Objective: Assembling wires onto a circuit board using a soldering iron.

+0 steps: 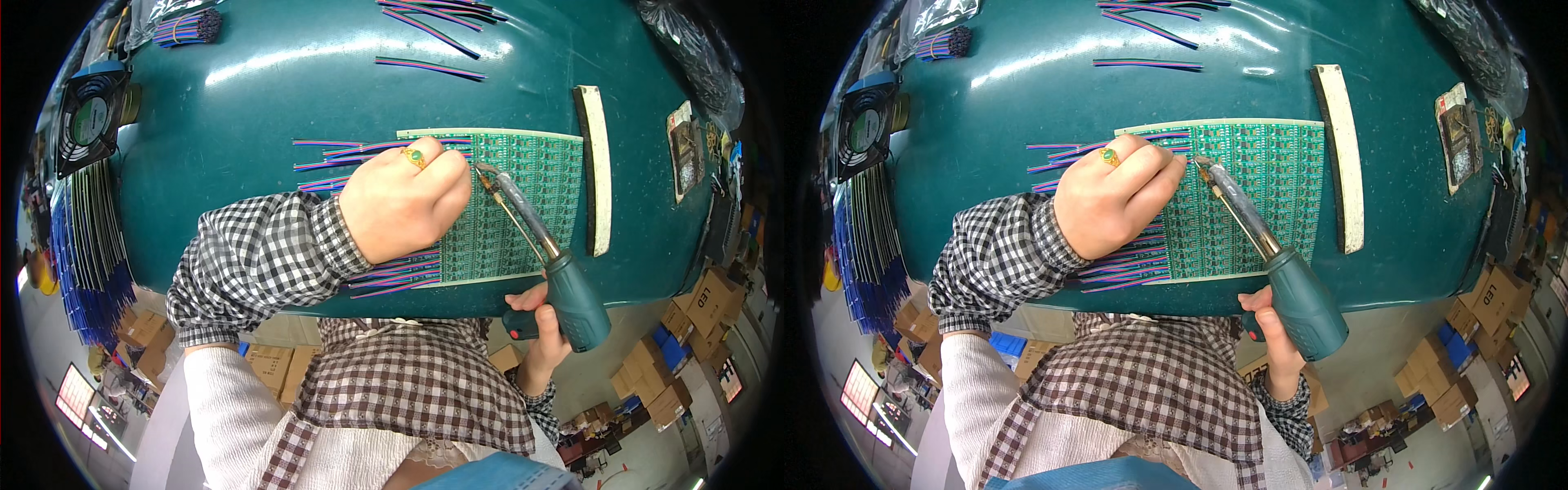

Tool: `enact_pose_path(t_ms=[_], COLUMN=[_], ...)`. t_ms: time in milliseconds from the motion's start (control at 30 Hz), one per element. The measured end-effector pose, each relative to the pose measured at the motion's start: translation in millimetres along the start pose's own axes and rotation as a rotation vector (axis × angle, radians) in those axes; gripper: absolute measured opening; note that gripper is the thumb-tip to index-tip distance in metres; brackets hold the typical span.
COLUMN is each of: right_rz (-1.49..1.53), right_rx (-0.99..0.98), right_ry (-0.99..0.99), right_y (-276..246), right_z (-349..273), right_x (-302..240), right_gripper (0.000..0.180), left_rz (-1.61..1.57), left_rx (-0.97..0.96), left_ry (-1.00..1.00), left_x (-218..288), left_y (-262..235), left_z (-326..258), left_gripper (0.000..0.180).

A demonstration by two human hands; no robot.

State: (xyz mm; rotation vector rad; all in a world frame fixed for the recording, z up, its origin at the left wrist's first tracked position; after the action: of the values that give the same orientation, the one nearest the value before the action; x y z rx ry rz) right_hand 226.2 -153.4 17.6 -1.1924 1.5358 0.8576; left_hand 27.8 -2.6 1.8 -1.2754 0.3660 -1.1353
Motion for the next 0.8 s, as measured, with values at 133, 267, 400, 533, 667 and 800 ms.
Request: enact_pose_path(t_ms=[133,267,400,533,667,800], right_rz=[-0.011,-0.002,-0.004,0.063,0.027,0.012], right_rx=[-0.022,-0.007,-0.006,0.029,-0.008,-0.02], right_ry=[-0.005,-0.044,-0.045,0.027,-0.018,-0.034], right_y=[1,0,-4,2,-3,-5], right_z=[0,0,-1,-1,-3,-5], right_x=[0,0,0,-5,0,4], right_gripper=[0.054,0.051,0.05,0.032,0.054,0.057], left_rz=[0.004,0.004,0.01,0.017,0.01,0.012], left_rx=[0.002,0.007,0.005,0.015,0.025,0.027], left_ry=[0.004,0.006,0.006,0.016,0.015,0.02], left_x=[0,0,0,0,1,1], left_y=[0,1,0,1,1,0], left_z=[1,0,0,-1,0,-1], left_gripper=[0.032,0.032,0.032,0.033,0.034,0.035])
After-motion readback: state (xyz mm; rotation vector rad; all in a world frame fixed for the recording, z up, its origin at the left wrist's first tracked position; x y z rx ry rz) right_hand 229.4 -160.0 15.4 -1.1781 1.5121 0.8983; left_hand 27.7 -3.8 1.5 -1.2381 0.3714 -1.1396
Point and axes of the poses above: each hand's wrist, its own z-axis towards the middle knuckle, its own y-axis out of the palm, x = y × z, the point moved 3 cm from there along z, towards the middle knuckle
